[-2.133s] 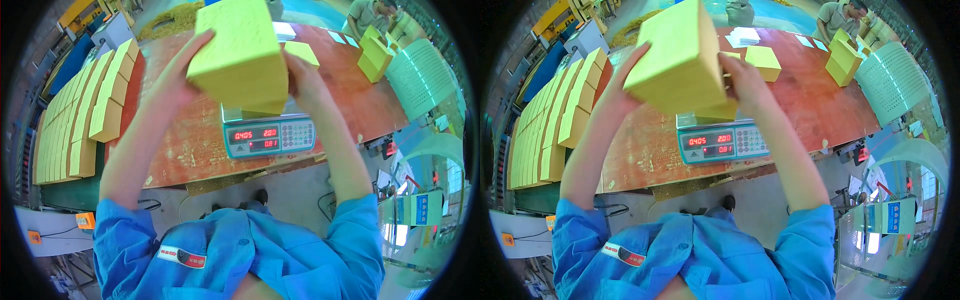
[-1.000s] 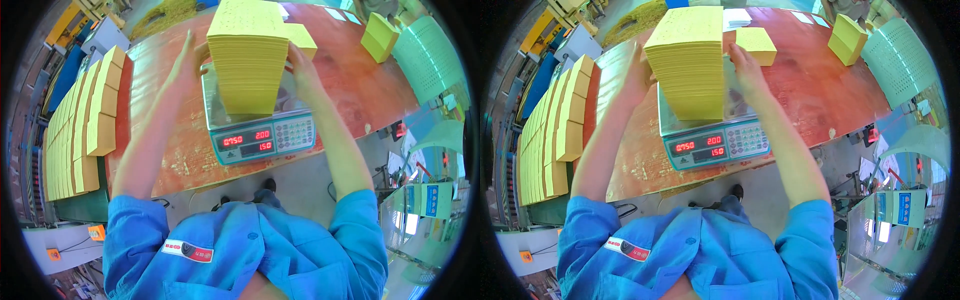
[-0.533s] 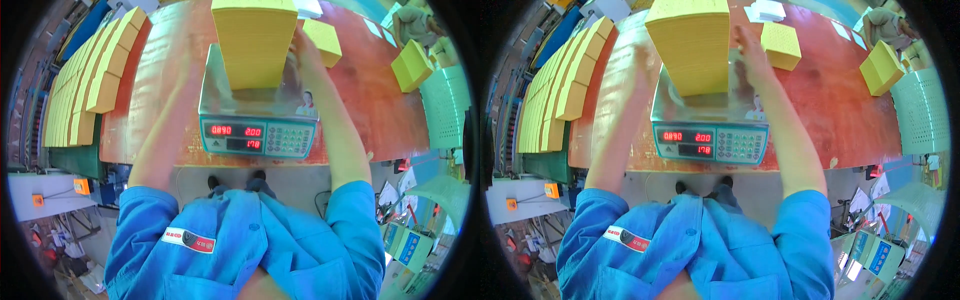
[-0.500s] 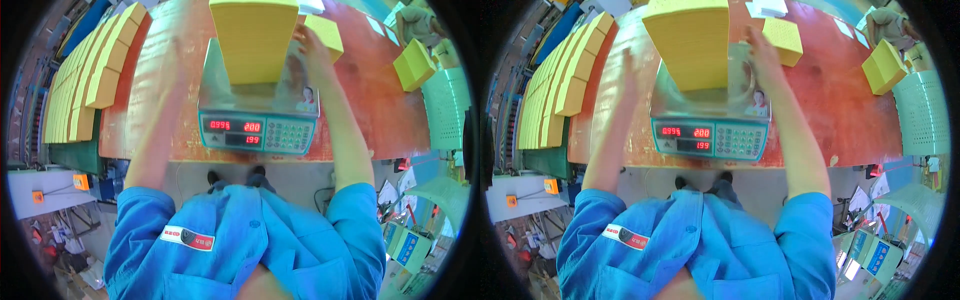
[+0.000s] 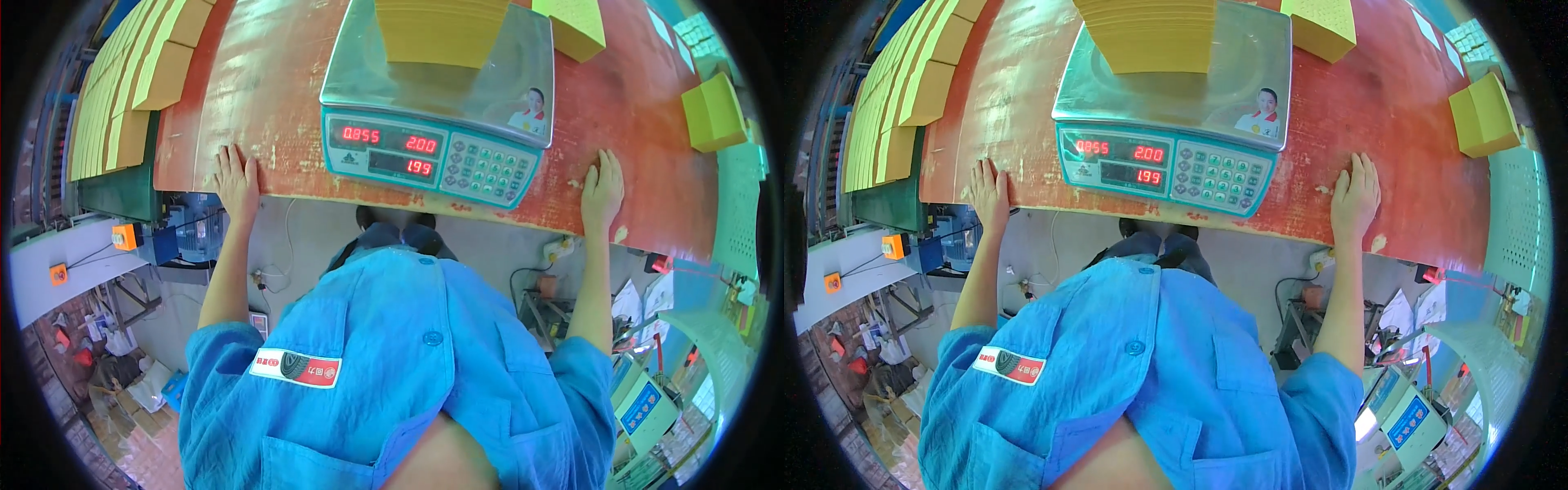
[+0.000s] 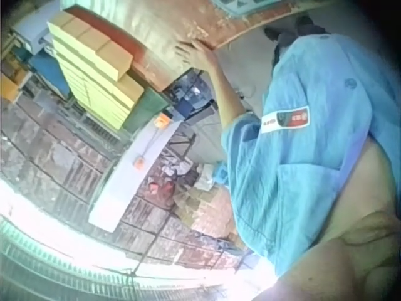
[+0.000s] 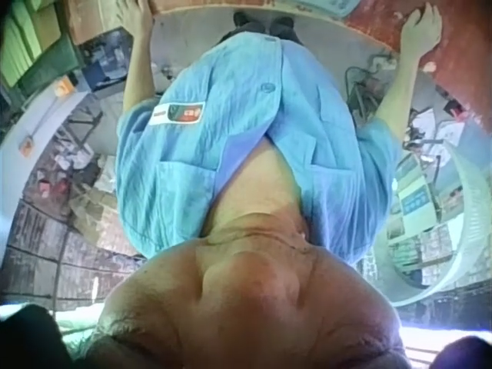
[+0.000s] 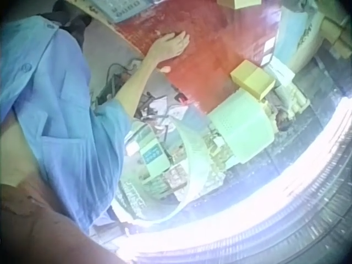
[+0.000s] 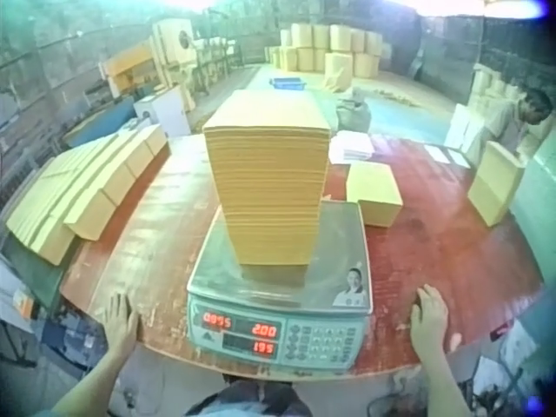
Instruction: The recorder is weighing stacks of yellow paper blocks on an electronic scale and organizing them.
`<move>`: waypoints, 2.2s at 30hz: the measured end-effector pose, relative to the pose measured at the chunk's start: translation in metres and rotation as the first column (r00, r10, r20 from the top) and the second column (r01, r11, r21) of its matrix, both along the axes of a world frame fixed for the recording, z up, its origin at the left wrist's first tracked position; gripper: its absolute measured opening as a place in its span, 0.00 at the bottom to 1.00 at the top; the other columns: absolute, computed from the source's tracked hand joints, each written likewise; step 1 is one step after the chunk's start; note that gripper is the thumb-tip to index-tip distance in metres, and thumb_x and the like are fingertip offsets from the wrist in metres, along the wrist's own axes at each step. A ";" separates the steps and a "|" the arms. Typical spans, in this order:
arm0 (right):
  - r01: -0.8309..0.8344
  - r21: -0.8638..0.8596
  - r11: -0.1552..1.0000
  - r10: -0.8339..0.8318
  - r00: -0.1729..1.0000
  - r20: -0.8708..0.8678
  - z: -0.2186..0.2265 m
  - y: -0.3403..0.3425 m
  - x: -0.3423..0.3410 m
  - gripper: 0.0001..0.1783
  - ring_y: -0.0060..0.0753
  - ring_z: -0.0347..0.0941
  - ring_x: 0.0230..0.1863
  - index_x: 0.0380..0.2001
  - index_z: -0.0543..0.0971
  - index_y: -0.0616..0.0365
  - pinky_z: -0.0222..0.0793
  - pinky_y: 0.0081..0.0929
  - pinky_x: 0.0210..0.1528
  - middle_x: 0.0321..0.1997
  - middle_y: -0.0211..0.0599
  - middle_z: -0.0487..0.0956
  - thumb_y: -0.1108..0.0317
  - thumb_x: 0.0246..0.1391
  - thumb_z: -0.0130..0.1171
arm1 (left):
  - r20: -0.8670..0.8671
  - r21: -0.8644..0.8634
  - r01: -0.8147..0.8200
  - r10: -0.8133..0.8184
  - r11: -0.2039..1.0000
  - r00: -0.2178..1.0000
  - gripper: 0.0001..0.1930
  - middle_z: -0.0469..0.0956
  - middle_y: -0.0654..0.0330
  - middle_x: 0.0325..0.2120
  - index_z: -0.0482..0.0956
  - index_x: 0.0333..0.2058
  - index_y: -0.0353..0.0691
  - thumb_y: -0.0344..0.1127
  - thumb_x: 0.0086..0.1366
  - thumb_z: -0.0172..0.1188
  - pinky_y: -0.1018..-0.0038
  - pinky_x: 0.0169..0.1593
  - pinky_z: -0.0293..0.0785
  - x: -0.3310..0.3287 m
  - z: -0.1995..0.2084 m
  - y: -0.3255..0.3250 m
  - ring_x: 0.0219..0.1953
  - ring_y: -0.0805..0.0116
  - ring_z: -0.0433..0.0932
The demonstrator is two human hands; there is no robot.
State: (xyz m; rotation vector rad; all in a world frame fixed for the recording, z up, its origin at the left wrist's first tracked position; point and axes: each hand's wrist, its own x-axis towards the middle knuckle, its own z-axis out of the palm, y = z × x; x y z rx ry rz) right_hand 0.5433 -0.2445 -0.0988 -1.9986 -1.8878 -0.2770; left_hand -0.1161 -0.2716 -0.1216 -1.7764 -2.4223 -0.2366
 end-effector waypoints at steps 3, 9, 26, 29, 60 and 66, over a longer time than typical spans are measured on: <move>-0.015 0.002 1.000 0.015 1.000 -0.015 0.001 -0.004 0.000 0.21 0.44 0.63 0.64 0.56 0.72 0.56 0.56 0.40 0.65 0.61 0.41 0.71 0.66 0.59 0.52 | -0.013 0.001 0.000 0.000 1.000 1.000 0.32 0.53 0.50 0.67 0.58 0.65 0.41 0.54 0.69 0.42 0.53 0.69 0.41 -0.001 -0.001 -0.005 0.70 0.52 0.48; 0.001 -0.021 1.000 -0.001 1.000 -0.014 0.000 0.002 -0.006 0.21 0.44 0.63 0.65 0.55 0.72 0.56 0.55 0.40 0.66 0.61 0.41 0.71 0.66 0.59 0.52 | -0.038 0.018 0.010 -0.009 1.000 0.999 0.31 0.55 0.51 0.67 0.60 0.65 0.41 0.53 0.69 0.42 0.53 0.68 0.42 -0.003 -0.002 -0.004 0.70 0.53 0.50; 0.087 0.097 0.991 -0.082 0.995 -0.057 0.020 0.004 -0.011 0.17 0.43 0.68 0.59 0.48 0.76 0.55 0.62 0.39 0.60 0.54 0.39 0.76 0.69 0.53 0.55 | 0.104 0.049 0.030 -0.035 0.998 0.994 0.28 0.56 0.49 0.66 0.62 0.63 0.37 0.47 0.69 0.46 0.55 0.68 0.42 -0.002 0.008 0.004 0.68 0.51 0.52; 0.085 0.117 0.990 -0.077 0.995 -0.070 0.018 0.012 -0.004 0.15 0.43 0.71 0.55 0.44 0.77 0.56 0.65 0.39 0.56 0.51 0.40 0.77 0.70 0.51 0.57 | 0.270 0.123 0.019 -0.052 0.992 0.961 0.29 0.58 0.46 0.64 0.62 0.62 0.34 0.45 0.69 0.47 0.57 0.68 0.45 -0.011 0.003 0.009 0.67 0.49 0.54; -0.590 0.092 0.802 0.546 0.786 0.289 0.069 0.245 -0.042 0.08 0.39 0.75 0.30 0.20 0.77 0.54 0.73 0.37 0.28 0.25 0.37 0.77 0.62 0.45 0.59 | 0.838 -0.522 -0.699 0.444 0.488 -0.316 0.37 0.58 0.51 0.61 0.48 0.66 0.53 0.51 0.62 0.53 0.51 0.38 0.73 0.056 -0.163 -0.331 0.48 0.44 0.71; -0.361 0.203 0.910 0.309 0.918 0.250 0.059 0.243 -0.059 0.08 0.34 0.74 0.36 0.24 0.79 0.51 0.71 0.32 0.34 0.28 0.32 0.78 0.60 0.45 0.56 | 0.875 -0.411 -0.601 0.482 0.685 -0.049 0.37 0.59 0.52 0.61 0.48 0.66 0.53 0.51 0.62 0.53 0.52 0.36 0.73 -0.007 -0.116 -0.232 0.46 0.45 0.72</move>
